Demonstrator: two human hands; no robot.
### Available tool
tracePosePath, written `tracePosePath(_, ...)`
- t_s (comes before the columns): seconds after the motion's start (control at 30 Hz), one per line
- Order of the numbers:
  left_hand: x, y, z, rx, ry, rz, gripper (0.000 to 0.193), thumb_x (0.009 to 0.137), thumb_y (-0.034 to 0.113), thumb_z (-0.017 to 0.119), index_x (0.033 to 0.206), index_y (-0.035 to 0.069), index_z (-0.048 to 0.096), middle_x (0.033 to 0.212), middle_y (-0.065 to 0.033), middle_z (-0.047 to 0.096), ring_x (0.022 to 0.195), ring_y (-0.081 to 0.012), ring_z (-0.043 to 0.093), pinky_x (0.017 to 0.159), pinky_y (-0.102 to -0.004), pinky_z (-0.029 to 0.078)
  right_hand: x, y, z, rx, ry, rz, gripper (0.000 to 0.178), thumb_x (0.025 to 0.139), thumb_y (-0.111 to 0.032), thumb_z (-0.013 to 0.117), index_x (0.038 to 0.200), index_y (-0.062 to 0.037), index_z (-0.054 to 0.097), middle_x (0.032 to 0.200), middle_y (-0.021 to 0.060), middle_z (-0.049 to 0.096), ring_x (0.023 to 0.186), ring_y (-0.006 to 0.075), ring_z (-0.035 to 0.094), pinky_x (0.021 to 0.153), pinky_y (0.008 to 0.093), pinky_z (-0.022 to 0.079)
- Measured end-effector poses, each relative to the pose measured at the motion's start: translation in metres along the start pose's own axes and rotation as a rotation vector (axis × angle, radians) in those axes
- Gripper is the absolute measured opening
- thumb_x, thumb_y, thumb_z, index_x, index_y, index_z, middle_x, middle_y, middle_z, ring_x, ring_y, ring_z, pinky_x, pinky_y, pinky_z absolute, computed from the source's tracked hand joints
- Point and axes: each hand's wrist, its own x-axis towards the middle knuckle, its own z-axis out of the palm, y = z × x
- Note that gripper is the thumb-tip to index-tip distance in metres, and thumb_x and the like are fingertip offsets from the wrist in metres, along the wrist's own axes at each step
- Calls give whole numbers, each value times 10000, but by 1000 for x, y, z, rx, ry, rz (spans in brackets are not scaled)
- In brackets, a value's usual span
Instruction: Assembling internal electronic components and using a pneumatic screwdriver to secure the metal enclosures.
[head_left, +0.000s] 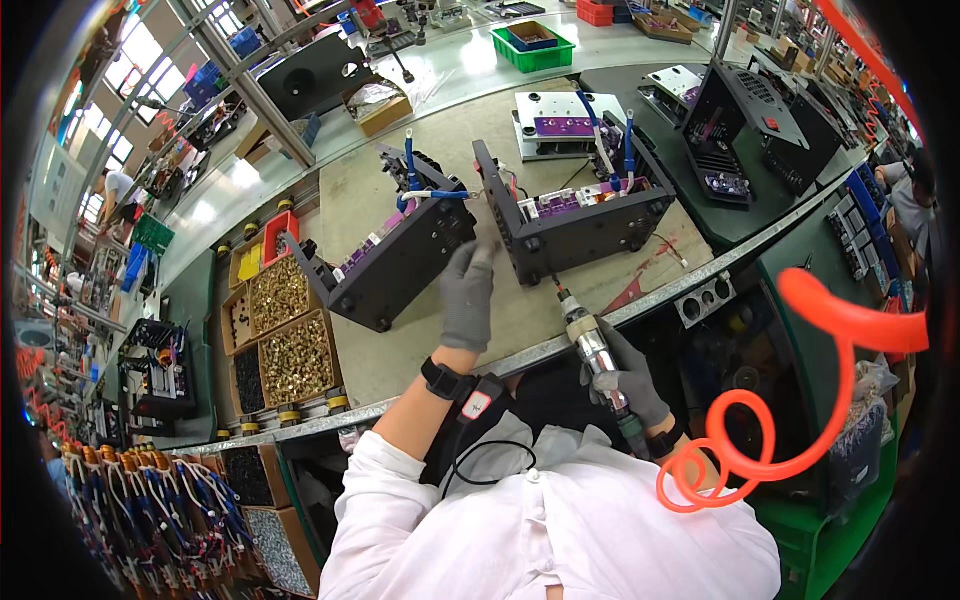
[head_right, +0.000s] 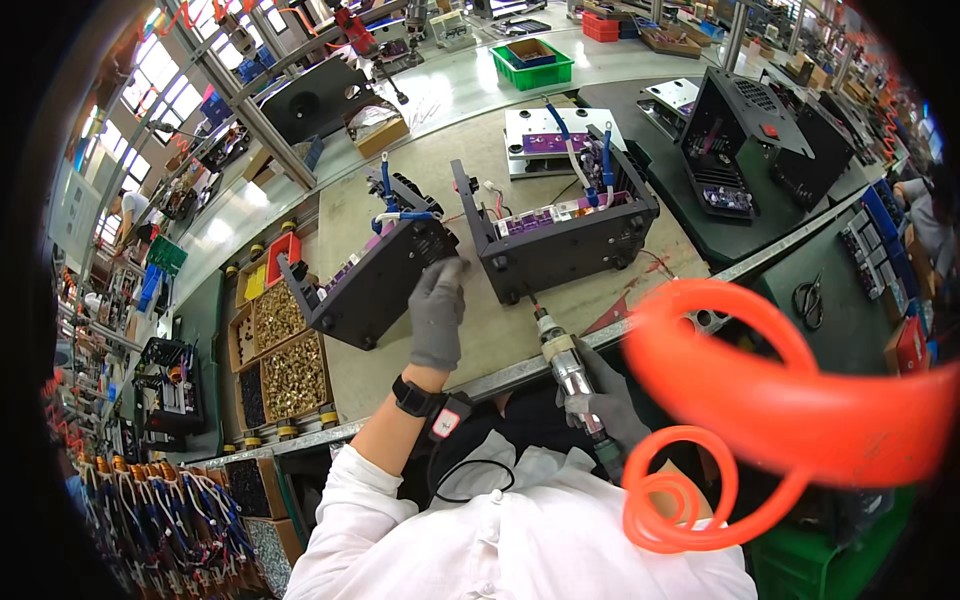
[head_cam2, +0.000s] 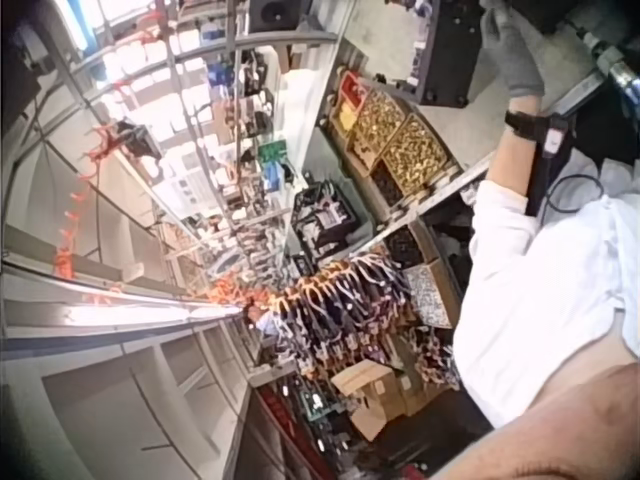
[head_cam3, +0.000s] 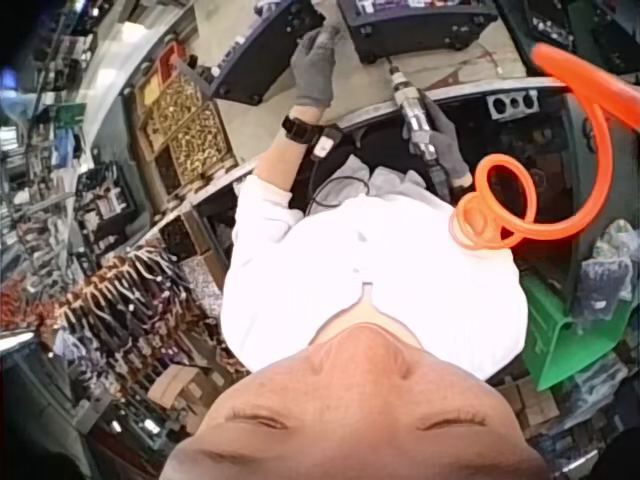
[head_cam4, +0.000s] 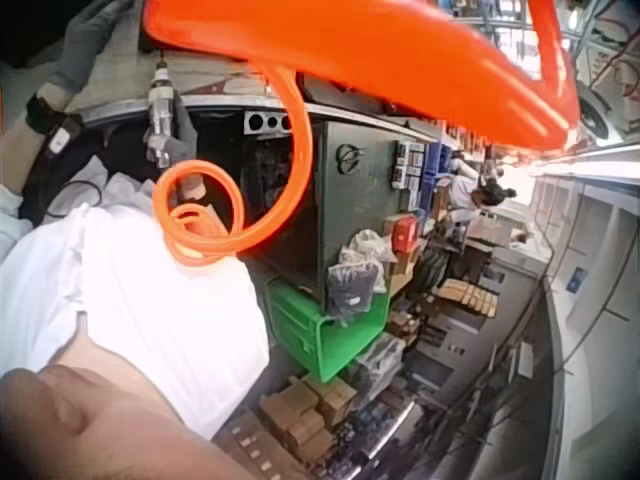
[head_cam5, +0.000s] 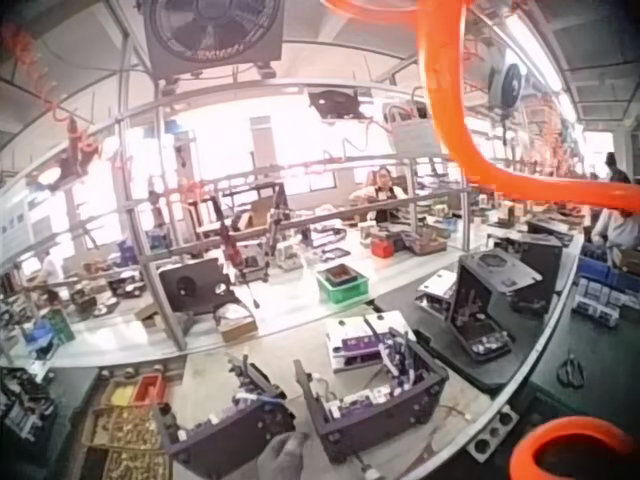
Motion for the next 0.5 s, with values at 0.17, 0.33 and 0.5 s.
tracePosePath(0.17,14,22,17,186,-233,406,271,942,186,601,1150,21,653,875,-5,636,803,-49,549,714,-214,456,-1,5,5,-53,25,-38,976,645,-153,671,1498,-31,212,816,158,621,575,173,606,516,278,504)
tracePosePath(0.33,27,20,17,309,-386,412,266,943,170,607,1159,26,662,976,11,659,838,-39,542,747,-205,459,11,5,7,35,2,-78,955,682,-69,686,1501,-37,196,824,135,614,611,170,603,547,282,502)
tracePosePath(0.5,-1,43,-21,113,-175,227,213,932,164,611,1079,37,698,761,54,589,622,-1,417,543,-178,328,5,5,-2,28,-24,-8,945,639,-69,630,1495,-57,231,859,171,625,607,207,634,504,287,523)
